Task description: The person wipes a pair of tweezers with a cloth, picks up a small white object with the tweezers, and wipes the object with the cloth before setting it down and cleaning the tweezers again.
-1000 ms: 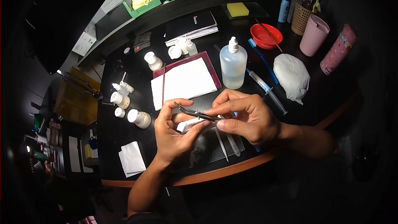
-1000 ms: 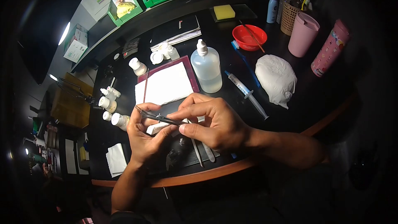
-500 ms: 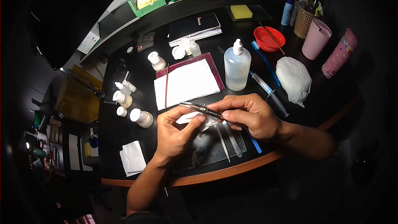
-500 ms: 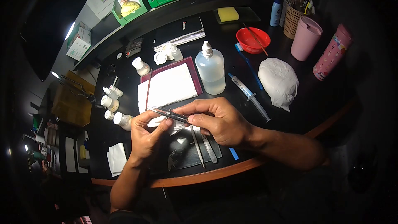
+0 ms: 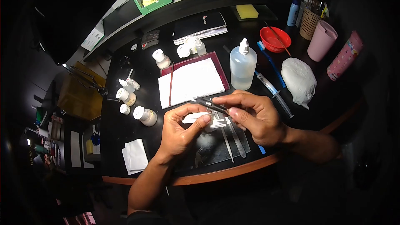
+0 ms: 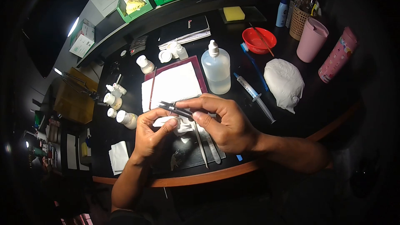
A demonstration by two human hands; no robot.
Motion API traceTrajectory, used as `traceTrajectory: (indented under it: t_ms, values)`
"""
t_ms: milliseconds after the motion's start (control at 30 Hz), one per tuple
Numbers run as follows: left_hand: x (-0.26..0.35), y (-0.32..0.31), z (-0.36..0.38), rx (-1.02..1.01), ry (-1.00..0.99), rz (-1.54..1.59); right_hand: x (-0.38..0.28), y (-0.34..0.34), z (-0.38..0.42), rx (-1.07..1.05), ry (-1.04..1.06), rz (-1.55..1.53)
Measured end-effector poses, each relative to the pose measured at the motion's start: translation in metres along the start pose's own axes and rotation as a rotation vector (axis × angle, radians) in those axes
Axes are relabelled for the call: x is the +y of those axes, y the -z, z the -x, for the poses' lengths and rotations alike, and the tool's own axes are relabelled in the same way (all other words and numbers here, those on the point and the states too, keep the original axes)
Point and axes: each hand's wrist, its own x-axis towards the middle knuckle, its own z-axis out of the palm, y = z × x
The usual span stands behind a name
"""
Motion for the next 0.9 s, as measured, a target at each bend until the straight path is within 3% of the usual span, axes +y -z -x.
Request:
traceTrajectory:
  t_ms: [67, 200, 400, 700, 900]
  values:
    - [0.002, -0.002, -0.001, 0.051, 0.031, 0.014, -0.008, 0.001, 0.002, 0.03, -0.233, -0.274]
    - [0.004, -0.007, 0.0, 0.148, 0.073, 0.138, -0.004, 0.005, -0.002, -0.042, -0.33, -0.491]
    - [-0.002, -0.007, 0.0, 0.135, 0.014, 0.212, -0.007, 0.003, -0.003, -0.018, -0.49, -0.545]
    - [-0.001, -0.005, 0.002, 0.119, 0.032, 0.185, 0.001, 0.005, 0.001, -0.019, -0.503, -0.674]
    - [-0.002, -0.005, 0.0, 0.125, 0.023, 0.195, 0.002, -0.005, 0.006, -0.076, -0.284, -0.266]
